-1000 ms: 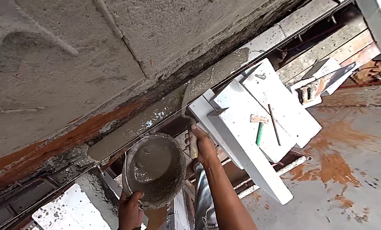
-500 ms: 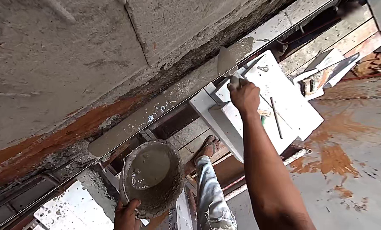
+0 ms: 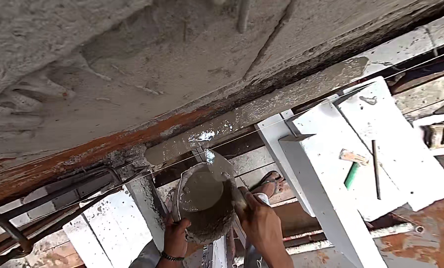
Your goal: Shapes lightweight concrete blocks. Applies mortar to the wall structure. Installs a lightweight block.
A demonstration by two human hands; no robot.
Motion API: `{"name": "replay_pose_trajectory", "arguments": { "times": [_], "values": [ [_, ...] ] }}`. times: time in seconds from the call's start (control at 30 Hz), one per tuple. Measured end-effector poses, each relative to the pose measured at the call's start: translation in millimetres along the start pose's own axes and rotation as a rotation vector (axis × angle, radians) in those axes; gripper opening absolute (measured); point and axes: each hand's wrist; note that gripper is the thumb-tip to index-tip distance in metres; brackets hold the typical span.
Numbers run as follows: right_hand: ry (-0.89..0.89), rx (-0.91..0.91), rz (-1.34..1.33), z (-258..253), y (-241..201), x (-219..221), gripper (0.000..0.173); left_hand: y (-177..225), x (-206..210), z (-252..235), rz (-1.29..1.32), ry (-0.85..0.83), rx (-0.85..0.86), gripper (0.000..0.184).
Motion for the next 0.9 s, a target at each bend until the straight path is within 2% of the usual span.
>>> {"name": "replay_pose_trajectory", "arguments": {
  "times": [0.07,0.17,0.27,0.37,0.47,0.57,0.63,0.7,0.8,0.87,0.9],
  "values": [
    [-0.098,0.004,0.215,19,-4,-8,0.043,-3,-1,-3,-0.004,-0.001,0.009,0.059],
    [-0.398,0.072,0.490,8,-12,11,0.044,-5,-6,0,-0.036,-0.031,0.039,0.054],
    [-0.487,0.032,0.446,-11,-2,45,0.046,-4,-8,4,-0.024,-0.048,0.061,0.051],
    [-0.514,0.050,0.318,-12,17,39,0.046,0,-11,3,0.037,0.003,-0.020,0.053],
    [-0.388,0.029,0.114,4,35,18,0.042,0,-13,-2,0.117,0.048,-0.106,0.057],
    [-0.121,-0.099,-0.122,8,39,7,0.043,-8,-10,-7,0.155,0.059,-0.128,0.056],
    [0.010,-0.215,-0.154,-9,26,2,0.047,-13,-8,-9,0.160,0.068,-0.124,0.051],
    [0.132,-0.373,-0.047,-39,8,3,0.047,-16,-9,-9,0.146,0.072,-0.118,0.053],
    [0.324,-0.625,0.253,-87,-25,22,0.037,-20,-16,-9,0.124,0.069,-0.110,0.058],
    [0.405,-0.665,0.351,-96,-48,34,0.034,-24,-20,-9,0.117,0.072,-0.102,0.059],
    [0.446,-0.630,0.362,-93,-56,39,0.033,-26,-22,-9,0.113,0.067,-0.102,0.061]
  ]
}}
Point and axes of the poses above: each hand's wrist, its own z-axis away from the middle knuckle, its own x-axis out of the palm, y = z × x, and after that the axes turned 9 degrees about y, right-handed
